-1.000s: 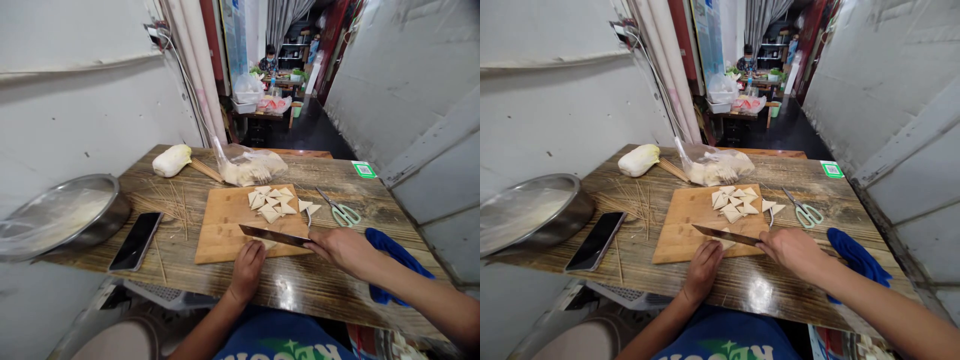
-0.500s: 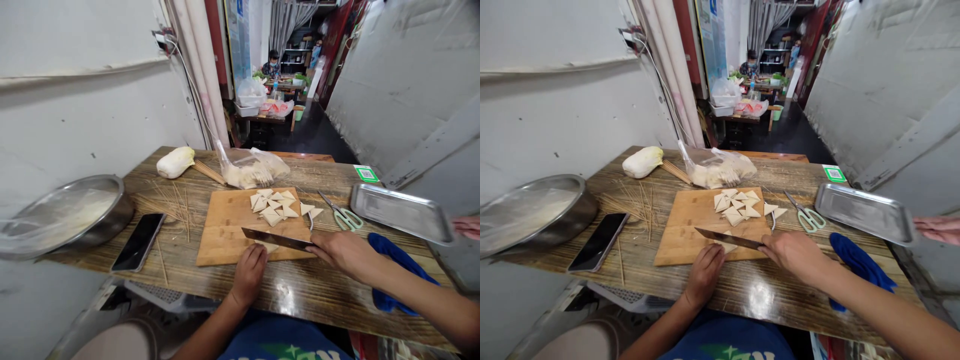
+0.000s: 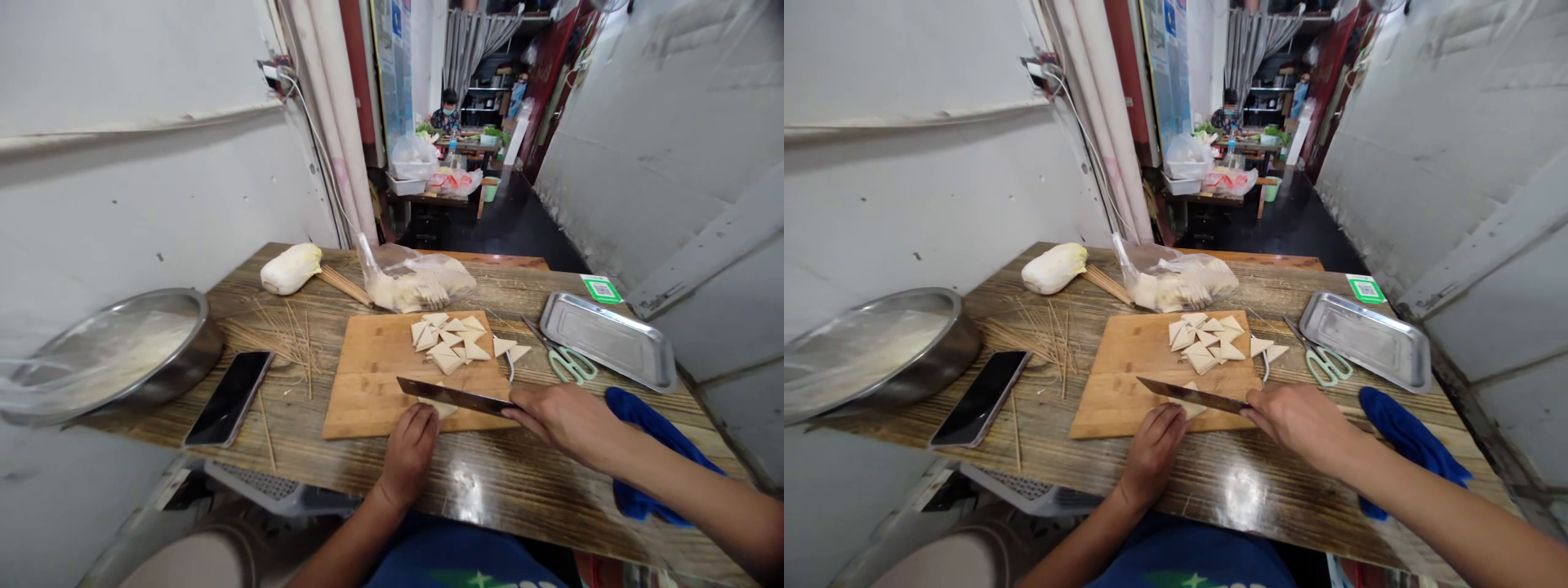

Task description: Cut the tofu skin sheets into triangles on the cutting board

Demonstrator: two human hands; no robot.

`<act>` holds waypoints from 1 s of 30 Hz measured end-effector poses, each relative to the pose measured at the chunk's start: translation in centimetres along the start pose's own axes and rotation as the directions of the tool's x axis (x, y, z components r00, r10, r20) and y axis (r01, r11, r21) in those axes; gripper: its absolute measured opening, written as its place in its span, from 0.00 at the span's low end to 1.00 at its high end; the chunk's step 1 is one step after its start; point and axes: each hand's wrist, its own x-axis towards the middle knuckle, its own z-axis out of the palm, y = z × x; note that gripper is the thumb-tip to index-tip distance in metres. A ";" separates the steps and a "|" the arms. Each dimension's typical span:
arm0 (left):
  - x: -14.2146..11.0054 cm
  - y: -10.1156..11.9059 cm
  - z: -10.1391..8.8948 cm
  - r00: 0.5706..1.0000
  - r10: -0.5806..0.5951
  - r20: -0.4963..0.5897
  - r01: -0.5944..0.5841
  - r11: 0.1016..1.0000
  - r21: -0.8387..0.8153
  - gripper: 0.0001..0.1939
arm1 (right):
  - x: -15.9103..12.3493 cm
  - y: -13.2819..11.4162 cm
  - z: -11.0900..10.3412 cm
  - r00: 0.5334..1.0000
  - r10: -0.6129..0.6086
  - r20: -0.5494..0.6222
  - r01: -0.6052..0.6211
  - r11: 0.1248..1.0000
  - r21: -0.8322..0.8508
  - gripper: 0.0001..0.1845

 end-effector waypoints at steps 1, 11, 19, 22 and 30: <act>0.0 0.0 0.0 1.000 -0.001 -0.005 0.001 1.000 0.000 0.13 | 0.0 0.0 0.0 1.000 -0.002 -0.005 0.002 1.000 0.004 0.16; 0.3 0.1 -0.2 1.000 0.019 -0.021 -0.018 1.000 0.017 0.12 | 0.2 0.1 0.3 1.000 0.020 0.018 -0.019 0.999 -0.047 0.16; 0.3 0.0 -0.3 0.999 0.030 -0.013 -0.030 0.999 0.010 0.13 | 0.2 0.2 0.7 1.000 0.018 0.019 -0.017 0.999 -0.050 0.14; 0.2 0.0 -0.3 1.000 0.020 0.003 -0.020 1.000 0.001 0.12 | 0.2 0.3 0.9 1.000 0.008 0.019 -0.007 0.999 -0.043 0.14; 0.4 0.1 -0.4 1.000 0.024 0.012 -0.024 1.000 -0.001 0.11 | 0.3 0.2 1.1 0.999 -0.012 0.036 0.014 0.998 -0.064 0.13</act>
